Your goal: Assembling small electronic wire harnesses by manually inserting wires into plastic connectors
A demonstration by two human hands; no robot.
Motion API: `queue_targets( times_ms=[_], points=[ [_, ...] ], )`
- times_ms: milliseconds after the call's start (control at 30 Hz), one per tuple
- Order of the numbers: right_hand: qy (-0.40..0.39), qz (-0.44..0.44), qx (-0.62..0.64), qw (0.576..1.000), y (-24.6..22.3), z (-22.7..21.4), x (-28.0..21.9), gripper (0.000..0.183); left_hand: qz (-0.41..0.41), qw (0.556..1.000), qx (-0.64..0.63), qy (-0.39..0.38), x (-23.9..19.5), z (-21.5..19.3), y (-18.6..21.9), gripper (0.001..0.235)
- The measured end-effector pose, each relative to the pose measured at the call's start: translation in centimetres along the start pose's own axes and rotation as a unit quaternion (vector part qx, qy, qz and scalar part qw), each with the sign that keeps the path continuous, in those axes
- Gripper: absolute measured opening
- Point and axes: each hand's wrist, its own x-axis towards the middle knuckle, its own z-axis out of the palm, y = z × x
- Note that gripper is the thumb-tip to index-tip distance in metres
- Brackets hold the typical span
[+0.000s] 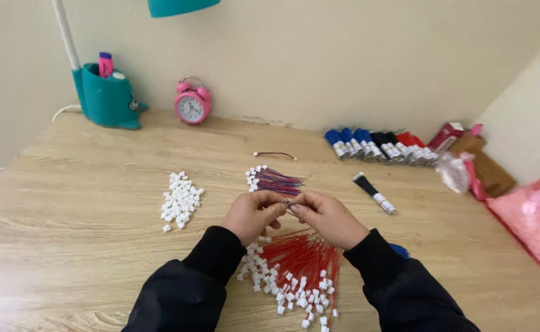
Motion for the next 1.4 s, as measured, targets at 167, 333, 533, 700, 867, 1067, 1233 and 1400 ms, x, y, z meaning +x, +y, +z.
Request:
queue_targets(
  times_ms=[167, 333, 533, 700, 867, 1067, 1233, 1400],
  points=[
    [0.043, 0.026, 0.006, 0.999, -0.8, 0.0, -1.1, 0.019, 0.028, 0.999, -0.026, -0.018, 0.3, 0.7, -0.1, 0.022],
    [0.076, 0.074, 0.014, 0.994, -1.2, 0.1, -1.1, 0.019, 0.025, 0.997, -0.065, -0.019, 0.0, 0.6, 0.5, 0.019],
    [0.11, 0.07, -0.019, 0.991, -2.9, 0.1, -0.4, 0.02, 0.035, 0.993, -0.108, -0.02, 0.2, -0.7, 1.0, 0.021],
    [0.084, 0.056, -0.092, 0.991, -3.5, -0.1, 0.6, 0.018, 0.012, 0.994, -0.109, 0.001, 0.6, -1.5, 0.8, 0.022],
    [0.047, 0.048, -0.159, 0.985, -1.1, -0.8, 2.2, 0.02, -0.003, 0.993, -0.092, 0.074, 1.5, -1.5, -1.1, 0.022],
    [-0.01, 0.032, -0.249, 0.968, -1.3, -0.9, 3.0, 0.02, 0.104, 0.957, 0.256, 0.084, -0.9, 0.3, 2.1, 0.046],
    [-0.06, 0.038, -0.195, 0.978, -2.8, 0.3, 3.7, 0.026, 0.073, 0.936, 0.344, 0.031, -1.3, 2.1, 1.9, 0.061],
    [-0.053, 0.023, -0.089, 0.994, 0.5, 0.3, 5.1, 0.021, 0.162, 0.949, 0.247, 0.112, 0.3, 0.4, -0.9, 0.057]
  ],
)
